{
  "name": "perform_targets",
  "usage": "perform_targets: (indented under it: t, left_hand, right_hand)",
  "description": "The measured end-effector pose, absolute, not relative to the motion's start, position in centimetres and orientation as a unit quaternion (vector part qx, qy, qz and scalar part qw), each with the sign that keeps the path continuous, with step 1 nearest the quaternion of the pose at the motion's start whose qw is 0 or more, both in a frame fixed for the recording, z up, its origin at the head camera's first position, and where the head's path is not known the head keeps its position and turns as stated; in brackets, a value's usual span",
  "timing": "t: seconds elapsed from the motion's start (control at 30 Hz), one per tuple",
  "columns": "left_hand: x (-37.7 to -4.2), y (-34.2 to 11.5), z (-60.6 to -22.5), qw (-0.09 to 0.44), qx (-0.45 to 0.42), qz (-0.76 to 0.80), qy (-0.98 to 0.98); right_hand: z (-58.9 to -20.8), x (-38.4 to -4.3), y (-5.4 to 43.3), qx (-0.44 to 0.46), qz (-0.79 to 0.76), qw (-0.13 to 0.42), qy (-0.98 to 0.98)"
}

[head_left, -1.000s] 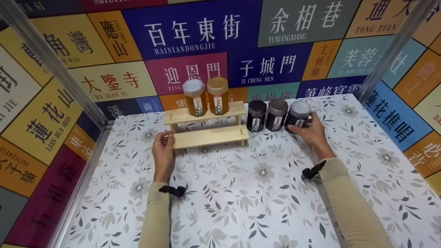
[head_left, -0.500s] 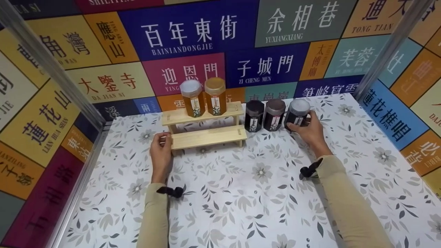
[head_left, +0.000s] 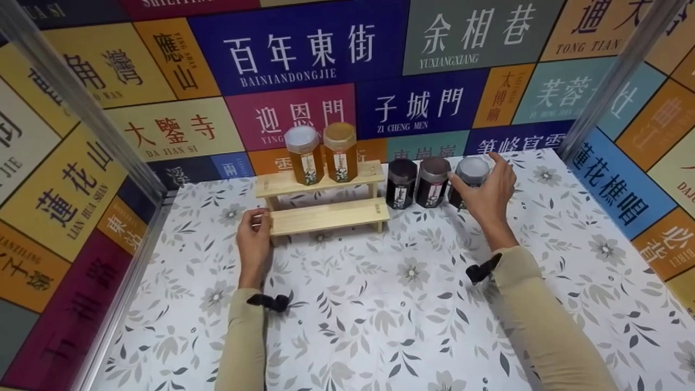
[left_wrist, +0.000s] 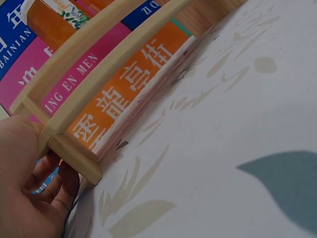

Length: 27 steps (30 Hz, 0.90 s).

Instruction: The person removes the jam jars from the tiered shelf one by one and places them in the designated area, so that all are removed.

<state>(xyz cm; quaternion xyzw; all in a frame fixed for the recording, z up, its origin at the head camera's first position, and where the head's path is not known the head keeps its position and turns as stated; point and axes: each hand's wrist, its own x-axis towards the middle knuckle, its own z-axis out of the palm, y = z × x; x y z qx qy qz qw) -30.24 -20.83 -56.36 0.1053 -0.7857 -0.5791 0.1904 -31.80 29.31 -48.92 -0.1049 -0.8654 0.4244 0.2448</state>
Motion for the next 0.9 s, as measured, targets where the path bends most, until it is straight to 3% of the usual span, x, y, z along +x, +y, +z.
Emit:
perform_targets:
  t: [0.1, 0.23, 0.47, 0.9]
  left_hand:
    - [-30.2, -20.8, -56.3, 0.187, 0.110, -0.578, -0.787]
    - [-30.2, -20.9, -56.4, 0.188, 0.108, -0.575, -0.789]
    - [-30.3, -21.1, -56.6, 0.197, 0.101, -0.569, -0.792]
    - [-30.5, -21.0, -56.5, 0.195, 0.108, -0.581, -0.783]
  right_hand:
    - [-47.9, -31.7, 27.2, -0.050, 0.410, 0.285, -0.865]
    - [-47.2, -31.7, 23.7, 0.039, 0.431, 0.291, -0.853]
    - [-47.9, -32.0, 17.5, 0.145, 0.461, 0.250, -0.839]
    - [-47.7, -33.5, 10.0, 0.189, 0.539, 0.170, -0.803]
